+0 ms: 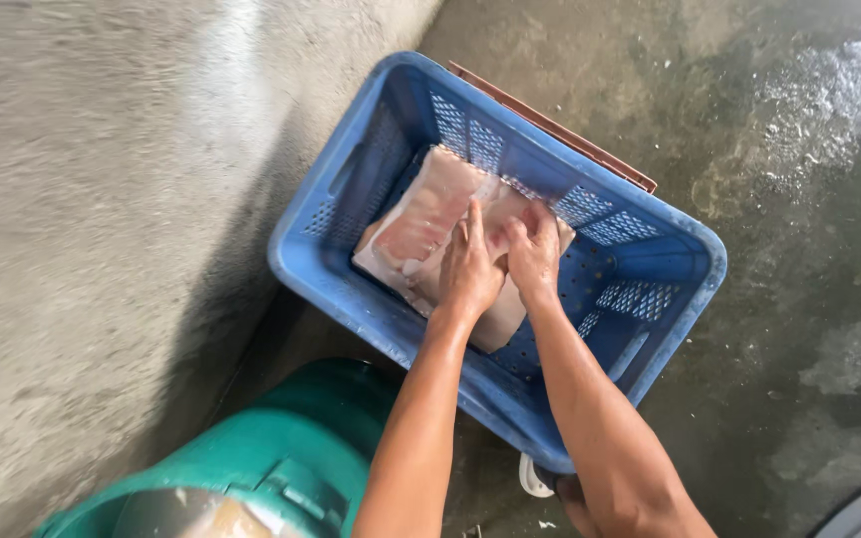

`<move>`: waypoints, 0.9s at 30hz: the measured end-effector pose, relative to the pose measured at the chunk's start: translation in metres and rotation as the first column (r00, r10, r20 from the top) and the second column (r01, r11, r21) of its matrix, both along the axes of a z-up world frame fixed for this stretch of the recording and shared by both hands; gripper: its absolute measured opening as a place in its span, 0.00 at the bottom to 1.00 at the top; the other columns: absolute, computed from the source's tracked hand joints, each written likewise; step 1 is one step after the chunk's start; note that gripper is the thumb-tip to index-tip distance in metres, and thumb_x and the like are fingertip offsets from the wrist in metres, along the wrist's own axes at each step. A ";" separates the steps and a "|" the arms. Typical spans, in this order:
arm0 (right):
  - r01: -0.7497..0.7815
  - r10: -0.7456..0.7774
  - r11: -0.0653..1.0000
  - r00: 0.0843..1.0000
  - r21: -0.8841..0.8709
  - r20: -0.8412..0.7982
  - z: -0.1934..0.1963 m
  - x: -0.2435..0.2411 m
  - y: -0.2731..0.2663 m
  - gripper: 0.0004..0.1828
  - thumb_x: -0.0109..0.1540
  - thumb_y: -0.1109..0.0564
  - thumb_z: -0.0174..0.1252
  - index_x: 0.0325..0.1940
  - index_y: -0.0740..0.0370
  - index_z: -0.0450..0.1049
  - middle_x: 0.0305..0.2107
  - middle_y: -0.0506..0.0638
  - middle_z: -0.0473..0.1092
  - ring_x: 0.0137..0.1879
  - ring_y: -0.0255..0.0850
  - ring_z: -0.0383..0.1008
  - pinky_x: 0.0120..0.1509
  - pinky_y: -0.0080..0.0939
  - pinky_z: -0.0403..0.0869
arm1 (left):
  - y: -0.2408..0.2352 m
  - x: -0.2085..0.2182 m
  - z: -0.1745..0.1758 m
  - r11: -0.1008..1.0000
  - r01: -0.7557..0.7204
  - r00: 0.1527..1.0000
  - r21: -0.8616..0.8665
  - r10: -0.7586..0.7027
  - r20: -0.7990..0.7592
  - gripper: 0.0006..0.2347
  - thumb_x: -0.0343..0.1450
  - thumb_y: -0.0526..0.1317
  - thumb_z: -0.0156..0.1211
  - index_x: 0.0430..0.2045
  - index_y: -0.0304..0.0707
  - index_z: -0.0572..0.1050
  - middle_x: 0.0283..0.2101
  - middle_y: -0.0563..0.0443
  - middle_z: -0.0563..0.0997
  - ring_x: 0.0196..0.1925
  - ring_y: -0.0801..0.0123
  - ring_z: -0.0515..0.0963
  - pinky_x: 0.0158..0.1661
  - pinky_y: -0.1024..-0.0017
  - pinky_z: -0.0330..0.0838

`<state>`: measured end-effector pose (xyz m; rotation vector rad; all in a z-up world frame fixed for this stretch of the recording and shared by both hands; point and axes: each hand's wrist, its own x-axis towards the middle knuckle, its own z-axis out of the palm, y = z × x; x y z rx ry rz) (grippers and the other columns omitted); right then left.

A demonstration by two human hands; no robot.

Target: The person repeatedly picks up flat, beige, semi-translucent sheets from a pile, washes them by hand in a green bucket of water, and places the wet sheets into a blue plastic basket. The process is repeated for multiple sheets.

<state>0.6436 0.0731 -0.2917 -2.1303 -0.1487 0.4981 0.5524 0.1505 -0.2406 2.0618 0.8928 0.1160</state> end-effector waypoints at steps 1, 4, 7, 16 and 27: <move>-0.018 0.016 0.996 1.000 0.085 0.017 0.016 -0.009 0.005 0.27 0.64 0.53 0.59 0.67 0.62 0.67 0.56 0.59 0.70 0.64 0.50 0.72 0.67 0.45 0.71 | 0.005 -0.006 0.015 0.999 -0.040 0.997 0.032 0.037 0.069 0.44 0.64 0.41 0.71 0.73 0.36 0.46 0.64 0.26 0.67 0.64 0.35 0.69 0.59 0.52 0.66; -0.093 0.070 0.947 0.994 0.306 0.084 0.067 -0.038 0.025 0.29 0.65 0.55 0.58 0.70 0.61 0.63 0.61 0.58 0.67 0.66 0.48 0.70 0.68 0.45 0.70 | 0.018 -0.034 0.063 0.991 -0.084 0.983 0.104 0.066 0.170 0.42 0.66 0.38 0.71 0.73 0.35 0.47 0.63 0.26 0.69 0.62 0.36 0.71 0.57 0.52 0.68; -0.157 0.103 0.901 0.983 0.405 0.152 0.118 -0.069 0.040 0.30 0.66 0.56 0.58 0.72 0.62 0.61 0.63 0.59 0.66 0.68 0.49 0.68 0.69 0.46 0.69 | 0.025 -0.071 0.110 0.980 -0.113 0.962 0.163 0.067 0.263 0.42 0.65 0.37 0.72 0.72 0.34 0.48 0.61 0.25 0.70 0.62 0.35 0.71 0.57 0.51 0.68; -0.389 0.389 0.673 0.910 0.628 0.147 0.217 -0.197 0.024 0.31 0.66 0.59 0.58 0.73 0.62 0.59 0.67 0.57 0.62 0.74 0.49 0.63 0.71 0.49 0.68 | 0.010 -0.230 0.203 0.894 -0.270 0.906 0.356 0.111 0.408 0.38 0.65 0.34 0.70 0.71 0.31 0.54 0.59 0.30 0.74 0.58 0.38 0.74 0.56 0.53 0.70; -0.674 0.719 0.523 0.678 0.521 0.155 0.264 -0.361 -0.015 0.29 0.63 0.62 0.60 0.68 0.60 0.63 0.62 0.54 0.65 0.70 0.45 0.68 0.72 0.48 0.66 | -0.056 -0.416 0.237 0.765 -0.544 0.832 0.346 0.435 0.346 0.31 0.66 0.37 0.70 0.64 0.35 0.64 0.53 0.36 0.76 0.52 0.42 0.76 0.51 0.52 0.70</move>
